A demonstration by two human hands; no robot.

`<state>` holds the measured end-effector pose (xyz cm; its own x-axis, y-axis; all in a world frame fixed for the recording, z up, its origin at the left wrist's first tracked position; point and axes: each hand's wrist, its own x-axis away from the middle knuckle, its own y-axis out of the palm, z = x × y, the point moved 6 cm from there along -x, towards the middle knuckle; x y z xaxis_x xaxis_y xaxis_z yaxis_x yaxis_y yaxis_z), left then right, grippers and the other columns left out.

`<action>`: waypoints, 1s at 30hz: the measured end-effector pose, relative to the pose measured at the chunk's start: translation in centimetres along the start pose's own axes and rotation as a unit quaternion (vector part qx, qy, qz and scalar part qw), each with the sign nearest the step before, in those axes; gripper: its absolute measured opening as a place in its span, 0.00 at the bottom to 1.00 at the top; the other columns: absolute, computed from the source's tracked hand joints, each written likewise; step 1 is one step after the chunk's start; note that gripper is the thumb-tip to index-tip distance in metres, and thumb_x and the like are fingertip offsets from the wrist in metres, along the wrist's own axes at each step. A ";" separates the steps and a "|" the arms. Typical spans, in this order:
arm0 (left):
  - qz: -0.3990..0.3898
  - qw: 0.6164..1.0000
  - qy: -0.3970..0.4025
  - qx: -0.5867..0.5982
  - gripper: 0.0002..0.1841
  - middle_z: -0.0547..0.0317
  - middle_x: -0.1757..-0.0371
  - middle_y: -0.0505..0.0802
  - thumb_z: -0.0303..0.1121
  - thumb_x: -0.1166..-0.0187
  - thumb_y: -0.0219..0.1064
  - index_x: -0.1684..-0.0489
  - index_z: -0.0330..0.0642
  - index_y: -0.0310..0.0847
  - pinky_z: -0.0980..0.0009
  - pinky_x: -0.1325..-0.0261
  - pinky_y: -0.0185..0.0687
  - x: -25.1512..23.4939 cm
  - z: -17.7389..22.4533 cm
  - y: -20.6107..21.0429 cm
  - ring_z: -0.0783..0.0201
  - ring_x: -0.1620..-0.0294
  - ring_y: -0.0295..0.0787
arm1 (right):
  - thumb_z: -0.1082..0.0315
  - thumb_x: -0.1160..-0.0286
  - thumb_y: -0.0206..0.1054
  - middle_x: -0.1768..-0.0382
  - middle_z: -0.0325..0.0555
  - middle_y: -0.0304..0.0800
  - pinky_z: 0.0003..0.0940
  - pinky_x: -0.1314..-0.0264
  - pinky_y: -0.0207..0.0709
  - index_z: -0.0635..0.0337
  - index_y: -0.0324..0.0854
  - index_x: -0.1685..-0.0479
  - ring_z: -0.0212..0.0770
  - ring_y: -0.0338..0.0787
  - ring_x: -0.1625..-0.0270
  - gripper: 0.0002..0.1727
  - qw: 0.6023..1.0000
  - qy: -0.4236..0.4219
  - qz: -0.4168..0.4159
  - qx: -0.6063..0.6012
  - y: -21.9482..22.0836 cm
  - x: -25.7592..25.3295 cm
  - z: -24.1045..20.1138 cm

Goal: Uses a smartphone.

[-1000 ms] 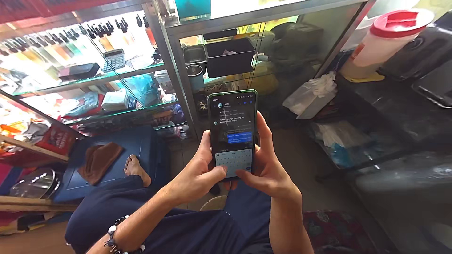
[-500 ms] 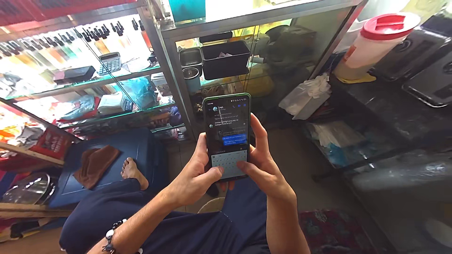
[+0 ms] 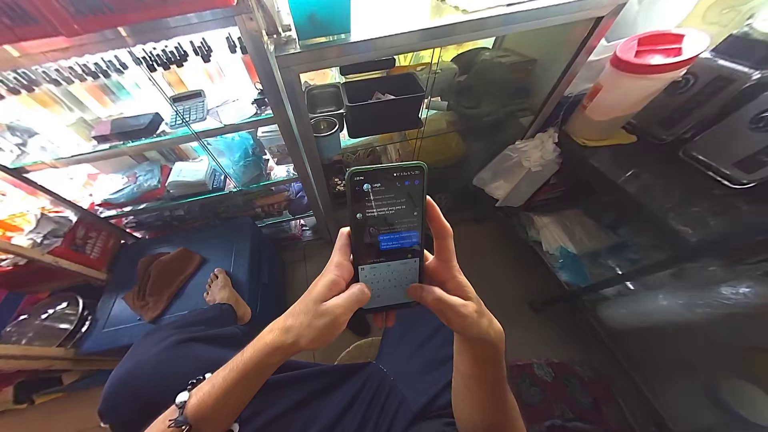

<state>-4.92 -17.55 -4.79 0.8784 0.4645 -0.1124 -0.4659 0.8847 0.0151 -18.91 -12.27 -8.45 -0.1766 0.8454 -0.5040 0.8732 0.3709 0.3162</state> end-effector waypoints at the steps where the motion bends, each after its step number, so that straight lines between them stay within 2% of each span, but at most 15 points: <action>1: -0.005 1.000 0.001 0.004 0.36 0.57 0.38 0.87 0.19 0.22 0.46 0.12 0.55 0.41 0.67 0.45 0.92 0.0 0.0 0.0 0.64 0.47 0.93 | 0.73 0.17 0.53 0.28 0.49 0.81 0.44 0.57 0.94 0.17 0.31 0.08 0.50 0.94 0.48 0.48 1.000 0.001 0.005 -0.002 -0.1 0.0 0.0; 3: -0.013 1.000 0.003 -0.001 0.37 0.58 0.36 0.87 0.20 0.21 0.47 0.10 0.53 0.37 0.67 0.43 0.91 0.0 0.0 0.1 0.65 0.45 0.92 | 0.74 0.16 0.50 0.30 0.50 0.82 0.45 0.59 0.94 0.17 0.32 0.09 0.51 0.95 0.49 0.46 1.000 0.002 0.015 -0.003 -0.3 -0.1 0.1; 4: -0.009 1.000 0.004 -0.007 0.36 0.57 0.37 0.87 0.20 0.20 0.46 0.11 0.52 0.39 0.67 0.44 0.92 0.0 0.0 0.1 0.64 0.46 0.92 | 0.75 0.16 0.51 0.29 0.50 0.81 0.45 0.59 0.94 0.17 0.32 0.09 0.50 0.95 0.49 0.47 1.000 0.002 0.015 -0.003 -0.3 0.0 0.1; 5: -0.003 1.000 0.003 -0.010 0.34 0.56 0.39 0.87 0.19 0.19 0.46 0.12 0.52 0.42 0.67 0.46 0.93 -0.1 -0.1 0.0 0.64 0.47 0.93 | 0.76 0.18 0.52 0.28 0.49 0.80 0.44 0.58 0.94 0.16 0.32 0.09 0.51 0.94 0.48 0.48 1.000 0.000 0.010 -0.003 -0.2 0.0 0.1; 8: -0.003 1.000 -0.002 -0.007 0.35 0.57 0.38 0.87 0.19 0.20 0.45 0.12 0.53 0.41 0.68 0.44 0.92 -0.1 0.0 0.1 0.65 0.46 0.92 | 0.80 0.21 0.54 0.26 0.48 0.79 0.44 0.58 0.95 0.17 0.28 0.08 0.50 0.95 0.48 0.53 1.000 -0.004 -0.005 0.004 0.0 -0.1 -0.1; 13: -0.004 1.000 -0.006 0.003 0.35 0.57 0.37 0.87 0.19 0.22 0.46 0.13 0.52 0.42 0.68 0.42 0.91 0.0 0.1 0.1 0.65 0.44 0.92 | 0.84 0.27 0.58 0.29 0.51 0.80 0.45 0.56 0.95 0.16 0.24 0.09 0.51 0.95 0.50 0.60 1.000 -0.003 -0.027 0.014 0.3 -0.2 0.0; 19: -0.003 1.000 -0.008 0.012 0.35 0.56 0.39 0.87 0.18 0.22 0.45 0.14 0.53 0.42 0.68 0.47 0.92 0.0 0.0 0.1 0.65 0.49 0.93 | 0.75 0.18 0.56 0.26 0.49 0.78 0.45 0.55 0.94 0.16 0.28 0.08 0.51 0.94 0.46 0.51 1.000 -0.003 -0.021 -0.006 0.0 -0.1 0.0; 22: -0.007 1.000 0.001 -0.005 0.37 0.57 0.36 0.86 0.18 0.22 0.46 0.11 0.52 0.39 0.68 0.41 0.91 0.0 0.0 0.2 0.66 0.44 0.91 | 0.71 0.15 0.60 0.31 0.48 0.83 0.39 0.62 0.94 0.17 0.33 0.09 0.47 0.96 0.55 0.48 1.000 -0.012 0.025 -0.001 0.2 -0.4 -0.1; 25: -0.016 0.999 0.018 -0.028 0.37 0.57 0.35 0.85 0.18 0.23 0.48 0.11 0.48 0.38 0.69 0.39 0.89 0.0 -0.1 0.5 0.67 0.41 0.90 | 0.72 0.16 0.62 0.39 0.48 0.89 0.34 0.73 0.92 0.19 0.39 0.10 0.44 0.96 0.64 0.46 0.995 -0.016 0.093 0.014 0.1 -0.7 0.1; 30: -0.018 0.999 0.016 -0.036 0.37 0.58 0.35 0.85 0.19 0.22 0.48 0.11 0.49 0.38 0.69 0.38 0.89 0.0 0.2 0.3 0.67 0.41 0.90 | 0.73 0.16 0.60 0.36 0.48 0.87 0.38 0.67 0.94 0.17 0.38 0.09 0.46 0.96 0.57 0.46 0.998 -0.015 0.067 0.003 -0.2 -0.5 0.1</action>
<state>-5.04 -17.23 -4.55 0.8917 0.4292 -0.1440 -0.4409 0.8955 -0.0608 -18.91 -12.83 -8.32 -0.0436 0.8755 -0.4812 0.8911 0.2519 0.3776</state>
